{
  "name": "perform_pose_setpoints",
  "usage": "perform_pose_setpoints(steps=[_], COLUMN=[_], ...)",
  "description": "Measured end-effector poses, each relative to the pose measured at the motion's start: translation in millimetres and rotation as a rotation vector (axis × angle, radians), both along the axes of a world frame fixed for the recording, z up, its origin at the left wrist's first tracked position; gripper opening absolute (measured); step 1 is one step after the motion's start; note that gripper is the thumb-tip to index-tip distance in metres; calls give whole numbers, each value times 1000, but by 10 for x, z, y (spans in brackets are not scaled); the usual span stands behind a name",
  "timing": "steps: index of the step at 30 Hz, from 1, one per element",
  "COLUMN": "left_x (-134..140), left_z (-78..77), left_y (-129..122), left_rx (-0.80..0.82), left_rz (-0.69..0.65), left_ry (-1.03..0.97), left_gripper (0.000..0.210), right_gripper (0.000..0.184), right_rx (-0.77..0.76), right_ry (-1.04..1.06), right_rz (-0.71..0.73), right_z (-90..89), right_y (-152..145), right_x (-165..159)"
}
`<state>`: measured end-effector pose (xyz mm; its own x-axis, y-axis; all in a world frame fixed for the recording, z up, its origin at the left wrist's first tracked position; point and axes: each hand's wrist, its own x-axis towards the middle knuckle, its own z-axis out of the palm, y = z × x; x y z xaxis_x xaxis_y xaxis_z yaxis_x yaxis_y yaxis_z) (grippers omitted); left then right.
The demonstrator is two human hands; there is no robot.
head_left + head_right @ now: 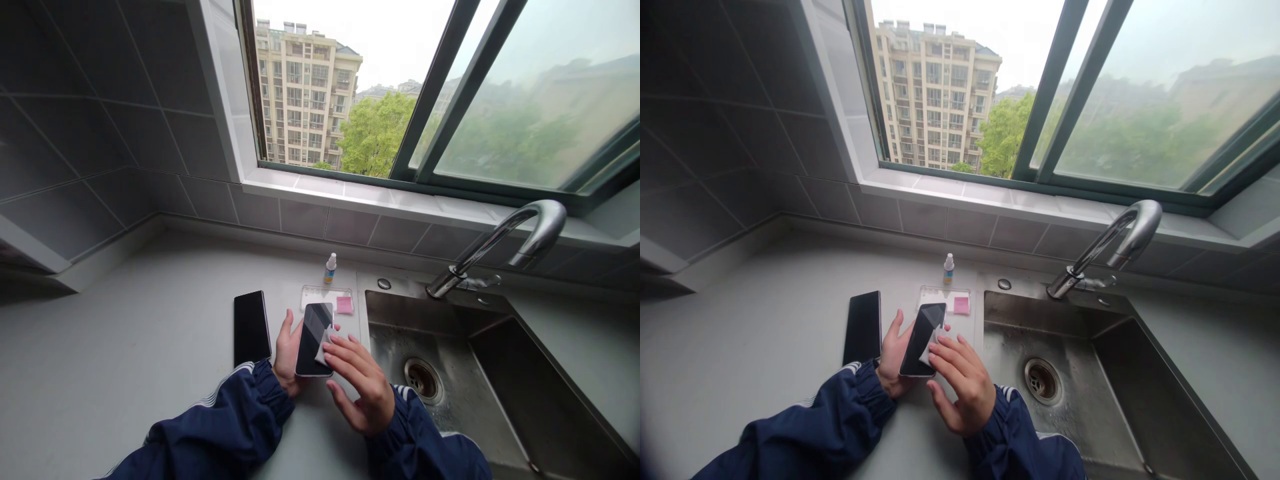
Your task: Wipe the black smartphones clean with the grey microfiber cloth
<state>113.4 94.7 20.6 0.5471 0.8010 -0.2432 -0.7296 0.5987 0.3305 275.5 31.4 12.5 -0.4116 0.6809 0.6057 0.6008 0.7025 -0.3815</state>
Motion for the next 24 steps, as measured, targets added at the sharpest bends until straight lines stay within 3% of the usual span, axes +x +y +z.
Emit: perform_pose_setpoints(steps=[7,11,15,21,24], left_x=[-14,-37,-71,-83,-74], left_z=[-51,-59,-25,5,17], left_y=[21,53,84,97,76], left_rx=[-4,12,72,130,147], left_rz=[4,46,114,175,150], left_ry=[20,85,200,270,281], left_gripper=[69,69,66,66,66], right_gripper=[50,46,32,24,13], right_rx=[5,33,-152,-378,-453], right_ry=[-23,168,408,317,332], right_rz=[54,32,-29,20,-54], right_z=[-12,-5,21,-27,-49], right_y=[-2,-19,-71,-70,-39], right_x=[-19,-6,-5,-68,-76])
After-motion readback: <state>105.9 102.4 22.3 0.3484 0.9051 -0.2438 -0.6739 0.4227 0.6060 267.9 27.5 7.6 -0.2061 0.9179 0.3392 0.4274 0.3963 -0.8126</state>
